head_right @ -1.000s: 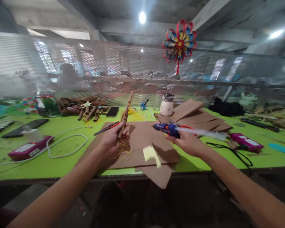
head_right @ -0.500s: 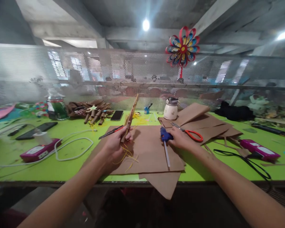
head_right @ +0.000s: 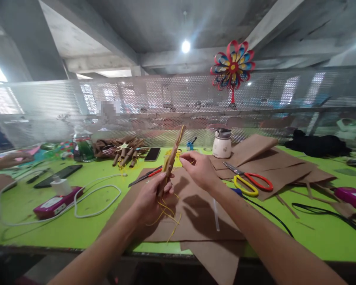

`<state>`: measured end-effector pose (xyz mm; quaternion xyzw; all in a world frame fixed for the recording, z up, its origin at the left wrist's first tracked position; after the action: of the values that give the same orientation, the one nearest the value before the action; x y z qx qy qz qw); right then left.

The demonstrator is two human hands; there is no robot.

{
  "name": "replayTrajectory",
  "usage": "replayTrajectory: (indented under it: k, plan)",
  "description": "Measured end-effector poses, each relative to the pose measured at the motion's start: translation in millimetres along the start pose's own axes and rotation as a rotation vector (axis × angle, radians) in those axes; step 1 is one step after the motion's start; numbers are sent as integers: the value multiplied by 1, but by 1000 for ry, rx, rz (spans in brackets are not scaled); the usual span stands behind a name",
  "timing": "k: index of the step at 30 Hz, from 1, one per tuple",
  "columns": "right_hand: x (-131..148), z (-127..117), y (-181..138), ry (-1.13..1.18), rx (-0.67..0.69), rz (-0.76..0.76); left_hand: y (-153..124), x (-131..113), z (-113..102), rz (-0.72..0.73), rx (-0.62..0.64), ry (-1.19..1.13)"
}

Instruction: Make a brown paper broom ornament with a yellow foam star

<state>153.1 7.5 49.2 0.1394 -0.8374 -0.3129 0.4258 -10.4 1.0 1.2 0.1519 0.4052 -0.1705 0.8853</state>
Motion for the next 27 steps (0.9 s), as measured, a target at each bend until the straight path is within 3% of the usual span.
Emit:
replayTrajectory:
  k: [4, 9, 13, 23, 27]
  plan:
    - [-3, 11, 8, 318, -97, 94, 0, 2, 0, -18, 13, 52]
    - [1, 8, 6, 585, 20, 276, -1, 5, 4, -41, 58, 64]
    - [1, 5, 3, 687, -20, 378, -3, 5, 7, -38, 53, 107]
    - [-9, 5, -3, 632, -21, 222, -2, 9, 6, -48, 77, 124]
    - [-10, 5, -9, 471, -51, 78, -2, 9, 4, -73, 57, 67]
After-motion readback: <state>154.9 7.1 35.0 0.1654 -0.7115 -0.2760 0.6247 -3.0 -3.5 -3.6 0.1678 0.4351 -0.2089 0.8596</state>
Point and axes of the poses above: each hand's wrist, its own y-axis towards the middle knuckle, its own z-axis out of the palm, x = y × z, the point moved 2 cm from there along y, towards the middle knuckle, and after that the axes turned 14 degrees about -y, right-handed, at the moved point
